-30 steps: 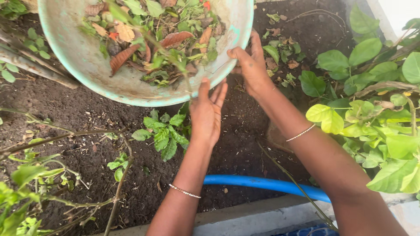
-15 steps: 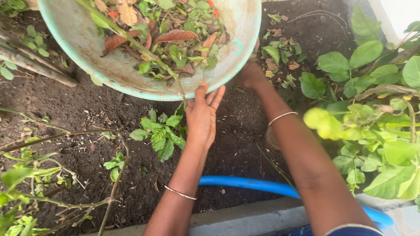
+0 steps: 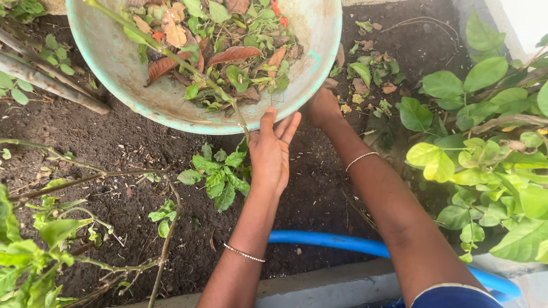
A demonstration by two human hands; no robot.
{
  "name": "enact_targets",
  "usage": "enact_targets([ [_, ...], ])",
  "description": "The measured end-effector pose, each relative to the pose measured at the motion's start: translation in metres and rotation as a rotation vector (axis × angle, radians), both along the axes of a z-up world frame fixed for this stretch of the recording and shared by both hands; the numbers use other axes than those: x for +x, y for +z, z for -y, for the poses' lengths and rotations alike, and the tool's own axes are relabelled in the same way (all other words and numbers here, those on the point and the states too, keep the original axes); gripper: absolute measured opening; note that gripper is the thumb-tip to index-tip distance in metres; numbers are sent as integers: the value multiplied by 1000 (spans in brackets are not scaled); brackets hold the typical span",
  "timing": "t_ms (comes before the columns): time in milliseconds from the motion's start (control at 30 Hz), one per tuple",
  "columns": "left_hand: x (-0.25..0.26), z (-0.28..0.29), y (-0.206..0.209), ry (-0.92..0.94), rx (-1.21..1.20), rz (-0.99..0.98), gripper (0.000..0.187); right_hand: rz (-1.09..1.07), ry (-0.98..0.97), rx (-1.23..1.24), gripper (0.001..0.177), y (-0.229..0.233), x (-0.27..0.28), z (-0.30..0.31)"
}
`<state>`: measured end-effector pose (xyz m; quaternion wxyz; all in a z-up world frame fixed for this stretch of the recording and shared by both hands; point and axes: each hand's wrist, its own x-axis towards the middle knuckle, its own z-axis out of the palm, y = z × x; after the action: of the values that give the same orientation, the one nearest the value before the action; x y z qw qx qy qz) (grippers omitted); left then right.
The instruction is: The person removes weeds and dry leaves from a garden bed by hand and places them into a light green plastic bowl. The person repeatedly reaches into the soil, pulls out unwanted plants, and deposits them into the bowl held in the other hand.
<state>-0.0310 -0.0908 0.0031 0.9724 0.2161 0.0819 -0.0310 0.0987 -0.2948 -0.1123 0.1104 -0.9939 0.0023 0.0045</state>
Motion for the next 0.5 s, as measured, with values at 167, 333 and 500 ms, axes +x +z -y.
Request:
enact_targets([
  [167,0,-3,1,10,3,15,41,205,-5,-62,28,1,13,30],
  [333,-1,-1,1,7,38,12,41,518,-1,271,5,61,19,71],
  [500,-2,1,1,4,59,12,39,515,-230,1236,9,139,29,72],
])
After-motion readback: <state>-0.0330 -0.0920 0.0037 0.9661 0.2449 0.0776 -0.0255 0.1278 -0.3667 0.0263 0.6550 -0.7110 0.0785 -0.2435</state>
